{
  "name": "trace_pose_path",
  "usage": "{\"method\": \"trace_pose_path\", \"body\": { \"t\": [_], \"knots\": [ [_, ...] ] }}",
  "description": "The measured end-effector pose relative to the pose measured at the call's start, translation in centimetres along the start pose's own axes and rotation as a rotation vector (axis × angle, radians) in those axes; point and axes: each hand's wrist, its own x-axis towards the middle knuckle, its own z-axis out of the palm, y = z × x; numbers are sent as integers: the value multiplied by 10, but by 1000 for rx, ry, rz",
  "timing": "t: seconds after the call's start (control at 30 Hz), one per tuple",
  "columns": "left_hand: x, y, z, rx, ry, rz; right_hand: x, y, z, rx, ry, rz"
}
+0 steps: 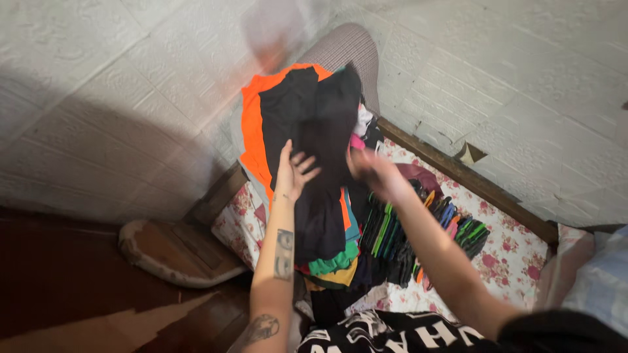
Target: The person picks up shirts from a pile on a bed, places them on hangers, and hangs them in a closet. The person handles a white shirt, a pink shirt, and several black shirts, placing each on a hanger before moving it to the closet.
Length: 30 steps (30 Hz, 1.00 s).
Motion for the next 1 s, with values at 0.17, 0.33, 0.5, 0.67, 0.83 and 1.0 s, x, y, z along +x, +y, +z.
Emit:
{"method": "trace_pose_path", "body": {
  "t": [0.17, 0.33, 0.5, 0.67, 0.83, 1.0],
  "knots": [
    [-33, -25, 18, -187, -384, -172, -176, 8, 41, 351, -60, 200],
    [-4, -84, 0, -10, -364, -259, -255, 0, 39, 474, -542, 301],
    [-54, -139, -14, 373, -34, 137, -269, -42, 58, -742, -513, -104],
    [-146, -197, -27, 378, -196, 481, -196, -22, 34, -742, 399, -168],
    [-225, -215, -5, 387, -333, 523, -139, 36, 14, -298, 284, 411],
    [-246, -163, -13, 390, -244, 150, -152, 13, 46, -275, 80, 122]
  ]
}}
